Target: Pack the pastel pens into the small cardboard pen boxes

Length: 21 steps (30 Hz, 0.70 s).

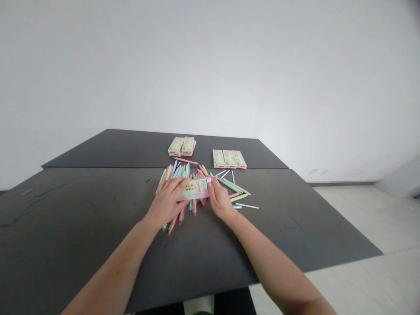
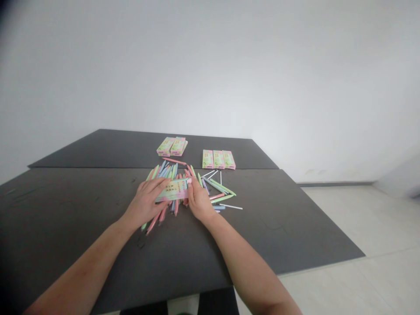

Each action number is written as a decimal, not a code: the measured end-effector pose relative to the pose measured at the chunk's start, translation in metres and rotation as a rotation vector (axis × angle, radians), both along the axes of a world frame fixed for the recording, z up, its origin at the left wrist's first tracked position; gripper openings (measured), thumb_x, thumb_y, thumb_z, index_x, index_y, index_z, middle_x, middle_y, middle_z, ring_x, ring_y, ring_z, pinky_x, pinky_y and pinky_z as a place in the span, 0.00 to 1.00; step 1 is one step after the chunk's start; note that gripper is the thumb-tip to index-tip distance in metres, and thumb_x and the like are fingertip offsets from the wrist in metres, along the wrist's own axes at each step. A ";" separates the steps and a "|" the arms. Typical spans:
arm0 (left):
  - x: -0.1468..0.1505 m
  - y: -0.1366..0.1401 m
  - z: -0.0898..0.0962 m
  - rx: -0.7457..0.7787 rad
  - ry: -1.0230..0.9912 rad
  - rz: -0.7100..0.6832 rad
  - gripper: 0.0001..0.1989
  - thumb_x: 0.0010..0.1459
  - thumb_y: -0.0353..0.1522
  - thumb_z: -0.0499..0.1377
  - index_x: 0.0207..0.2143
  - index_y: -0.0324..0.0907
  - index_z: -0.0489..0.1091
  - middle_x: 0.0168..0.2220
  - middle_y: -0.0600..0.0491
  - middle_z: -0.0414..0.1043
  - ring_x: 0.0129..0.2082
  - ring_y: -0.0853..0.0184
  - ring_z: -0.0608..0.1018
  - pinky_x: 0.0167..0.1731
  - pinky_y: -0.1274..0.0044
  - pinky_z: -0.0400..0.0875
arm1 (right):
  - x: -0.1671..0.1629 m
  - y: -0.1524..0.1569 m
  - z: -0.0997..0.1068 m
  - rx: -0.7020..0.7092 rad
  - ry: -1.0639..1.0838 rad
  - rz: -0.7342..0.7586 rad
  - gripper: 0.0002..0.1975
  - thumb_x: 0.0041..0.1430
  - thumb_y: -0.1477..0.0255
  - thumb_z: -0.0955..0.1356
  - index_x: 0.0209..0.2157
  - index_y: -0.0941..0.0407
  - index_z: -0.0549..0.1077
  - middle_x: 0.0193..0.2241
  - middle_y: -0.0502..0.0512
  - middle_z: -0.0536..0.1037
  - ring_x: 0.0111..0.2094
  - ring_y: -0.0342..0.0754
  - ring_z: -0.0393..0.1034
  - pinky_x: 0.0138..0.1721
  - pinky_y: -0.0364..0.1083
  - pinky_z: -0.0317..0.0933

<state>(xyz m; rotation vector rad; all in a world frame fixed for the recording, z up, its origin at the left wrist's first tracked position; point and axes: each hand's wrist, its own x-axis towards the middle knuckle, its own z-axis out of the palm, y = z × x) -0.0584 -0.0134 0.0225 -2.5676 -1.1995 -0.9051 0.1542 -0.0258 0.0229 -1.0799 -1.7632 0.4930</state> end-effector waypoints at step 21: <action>0.003 -0.002 -0.001 -0.009 0.004 -0.003 0.31 0.58 0.31 0.58 0.63 0.43 0.56 0.55 0.43 0.67 0.55 0.54 0.69 0.56 0.61 0.61 | 0.002 -0.001 -0.001 0.039 -0.023 0.012 0.24 0.70 0.68 0.54 0.65 0.53 0.57 0.38 0.58 0.79 0.31 0.48 0.74 0.36 0.48 0.70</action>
